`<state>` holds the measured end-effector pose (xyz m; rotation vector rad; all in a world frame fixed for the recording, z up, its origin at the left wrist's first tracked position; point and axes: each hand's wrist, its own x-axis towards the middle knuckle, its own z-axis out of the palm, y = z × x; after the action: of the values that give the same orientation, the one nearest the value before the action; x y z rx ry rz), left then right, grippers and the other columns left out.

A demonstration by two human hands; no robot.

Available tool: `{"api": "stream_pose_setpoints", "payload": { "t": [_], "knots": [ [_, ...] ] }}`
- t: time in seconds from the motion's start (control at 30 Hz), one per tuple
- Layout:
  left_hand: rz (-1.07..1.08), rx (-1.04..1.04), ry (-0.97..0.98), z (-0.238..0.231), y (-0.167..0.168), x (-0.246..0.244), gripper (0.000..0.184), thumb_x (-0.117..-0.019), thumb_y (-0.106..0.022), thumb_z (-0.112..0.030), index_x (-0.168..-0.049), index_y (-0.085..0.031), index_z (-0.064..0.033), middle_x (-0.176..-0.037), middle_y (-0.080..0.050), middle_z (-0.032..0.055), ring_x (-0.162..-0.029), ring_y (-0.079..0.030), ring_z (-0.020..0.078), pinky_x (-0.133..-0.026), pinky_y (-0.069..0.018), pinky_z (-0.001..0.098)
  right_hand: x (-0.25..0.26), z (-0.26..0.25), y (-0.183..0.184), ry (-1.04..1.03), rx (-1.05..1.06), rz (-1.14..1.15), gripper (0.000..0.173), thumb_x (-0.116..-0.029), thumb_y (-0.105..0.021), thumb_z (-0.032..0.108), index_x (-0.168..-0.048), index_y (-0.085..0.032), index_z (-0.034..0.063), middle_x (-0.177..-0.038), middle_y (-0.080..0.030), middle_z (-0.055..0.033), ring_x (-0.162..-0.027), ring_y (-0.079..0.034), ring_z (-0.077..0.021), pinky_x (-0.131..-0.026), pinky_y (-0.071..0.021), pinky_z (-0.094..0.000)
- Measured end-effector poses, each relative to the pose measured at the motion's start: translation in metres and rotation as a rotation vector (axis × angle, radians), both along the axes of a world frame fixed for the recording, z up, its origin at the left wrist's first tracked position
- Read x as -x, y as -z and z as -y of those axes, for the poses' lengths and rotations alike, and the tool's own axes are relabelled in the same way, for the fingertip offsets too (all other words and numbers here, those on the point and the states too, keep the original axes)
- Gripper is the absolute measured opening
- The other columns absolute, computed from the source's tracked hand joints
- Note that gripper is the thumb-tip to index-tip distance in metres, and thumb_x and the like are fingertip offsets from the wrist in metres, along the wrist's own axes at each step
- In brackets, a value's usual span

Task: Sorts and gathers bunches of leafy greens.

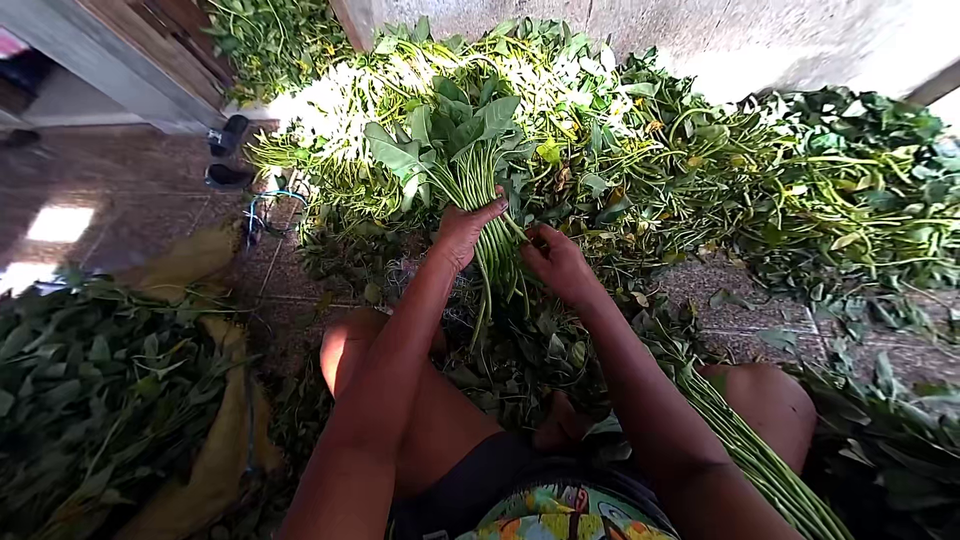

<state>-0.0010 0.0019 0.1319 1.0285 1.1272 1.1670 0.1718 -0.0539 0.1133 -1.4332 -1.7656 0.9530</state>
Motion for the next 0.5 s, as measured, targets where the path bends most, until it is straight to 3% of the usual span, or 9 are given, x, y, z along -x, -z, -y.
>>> {"api": "stream_pose_setpoints", "payload": {
  "t": [0.1,0.17,0.2,0.27,0.33,0.4,0.5],
  "knots": [
    [-0.079,-0.006,-0.118,-0.004,-0.002,0.004,0.023,-0.0918,-0.073,-0.003,-0.113,-0.067,-0.0027,-0.102,-0.07,0.0057,-0.092,-0.068,0.0115,-0.084,-0.0576,0.0293,-0.003,-0.006,-0.007,-0.109,0.167,0.034,0.025,-0.0986,-0.064,0.017,-0.116,-0.065,-0.0006,-0.095,-0.067,-0.0155,-0.084,-0.065,-0.0264,-0.078,-0.0538,-0.049],
    [-0.039,-0.013,-0.272,-0.011,-0.006,0.017,0.022,-0.0916,-0.074,-0.005,-0.112,-0.066,-0.0026,-0.098,-0.07,0.0067,-0.088,-0.068,0.0138,-0.082,-0.0588,0.0328,-0.005,0.005,-0.005,-0.112,0.266,0.067,0.019,-0.0938,-0.072,0.018,-0.102,-0.067,0.0013,-0.08,-0.063,-0.0125,-0.07,-0.061,-0.0245,-0.065,-0.0513,-0.0475],
    [-0.011,-0.024,-0.349,-0.017,-0.012,0.028,0.022,-0.0925,-0.073,-0.006,-0.112,-0.065,-0.0033,-0.098,-0.069,0.0064,-0.089,-0.068,0.0141,-0.082,-0.0587,0.0336,-0.009,0.014,0.0,-0.119,0.312,0.085,0.02,-0.0927,-0.075,0.018,-0.101,-0.068,0.0009,-0.079,-0.064,-0.013,-0.069,-0.061,-0.0247,-0.065,-0.0521,-0.0478],
    [-0.002,-0.07,-0.445,-0.025,-0.023,0.047,0.02,-0.0926,-0.073,-0.005,-0.111,-0.065,-0.0043,-0.099,-0.069,0.005,-0.092,-0.068,0.0127,-0.085,-0.0581,0.0323,-0.019,0.03,0.011,-0.132,0.406,0.101,0.021,-0.0923,-0.076,0.018,-0.102,-0.07,0.0006,-0.084,-0.066,-0.0115,-0.074,-0.062,-0.0207,-0.073,-0.0539,-0.0442],
    [-0.073,-0.076,-0.424,-0.023,-0.026,0.052,0.021,-0.0918,-0.074,-0.005,-0.111,-0.065,-0.0042,-0.103,-0.07,0.0048,-0.096,-0.067,0.0115,-0.087,-0.0566,0.0308,-0.027,0.04,0.02,-0.149,0.44,0.089,0.021,-0.093,-0.076,0.019,-0.103,-0.071,0.0007,-0.086,-0.068,-0.0088,-0.074,-0.063,-0.0154,-0.075,-0.0551,-0.0378],
    [-0.121,-0.038,-0.345,-0.019,-0.022,0.048,0.021,-0.0925,-0.073,-0.007,-0.112,-0.066,-0.0043,-0.104,-0.07,0.0057,-0.096,-0.067,0.0126,-0.087,-0.0573,0.0317,-0.032,0.041,0.022,-0.205,0.439,0.011,0.027,-0.0953,-0.073,0.016,-0.116,-0.066,0.0006,-0.092,-0.068,-0.0088,-0.077,-0.065,-0.014,-0.077,-0.0563,-0.0352],
    [-0.037,0.023,-0.264,-0.013,-0.02,0.038,0.019,-0.0961,-0.069,-0.006,-0.114,-0.063,-0.0033,-0.099,-0.07,0.0065,-0.089,-0.07,0.0153,-0.082,-0.0605,0.0325,-0.029,0.036,0.013,-0.282,0.386,-0.194,0.058,-0.1004,-0.065,0.017,-0.152,-0.039,0.0088,-0.106,-0.067,-0.0099,-0.074,-0.066,-0.0123,-0.07,-0.0583,-0.031]
  ]
}}
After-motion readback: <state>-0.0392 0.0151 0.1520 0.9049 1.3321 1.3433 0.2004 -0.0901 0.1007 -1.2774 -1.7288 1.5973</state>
